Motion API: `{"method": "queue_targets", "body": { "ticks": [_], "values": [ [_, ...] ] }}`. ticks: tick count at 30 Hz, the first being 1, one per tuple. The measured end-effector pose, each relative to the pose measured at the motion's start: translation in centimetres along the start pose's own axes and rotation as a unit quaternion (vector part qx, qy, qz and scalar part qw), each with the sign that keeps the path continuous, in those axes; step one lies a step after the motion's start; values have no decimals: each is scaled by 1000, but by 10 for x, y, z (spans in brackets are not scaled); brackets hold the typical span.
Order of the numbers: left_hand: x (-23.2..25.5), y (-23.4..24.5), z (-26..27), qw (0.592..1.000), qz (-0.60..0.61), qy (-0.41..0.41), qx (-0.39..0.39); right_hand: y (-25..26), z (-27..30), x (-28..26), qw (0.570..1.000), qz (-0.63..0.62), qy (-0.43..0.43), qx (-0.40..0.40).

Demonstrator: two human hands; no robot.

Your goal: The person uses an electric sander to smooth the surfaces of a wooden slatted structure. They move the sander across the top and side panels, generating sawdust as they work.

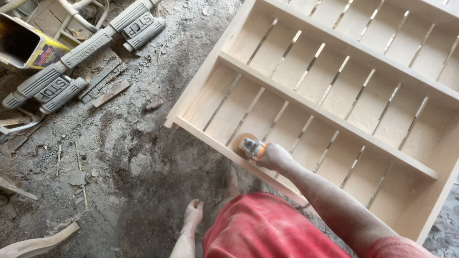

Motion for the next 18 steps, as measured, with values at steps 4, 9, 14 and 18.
{"method": "queue_targets", "body": {
  "ticks": [4,9,14,18],
  "values": [
    [-9,-6,6,1000,-15,23,-12,3,2,33,999,-8,-39,-1],
    [-7,-9,7,999,-44,20,-17,47,-51,73,990,-81,-91,71],
    [-7,-5,12,999,-3,21,-24,81,-74,104,981,-94,-150,75],
    [1,0,6,1000,-11,20,-10,83,-60,109,988,-49,-121,83]
  ]
}}
Point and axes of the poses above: each hand's wrist, its own z-axis away from the middle knuckle, its own y-axis out of the back of the hand, x = y × z, the point moved 3 cm from there along -z, towards the middle knuckle, and after that the axes turned 10 degrees about y, right-handed, at the moved point
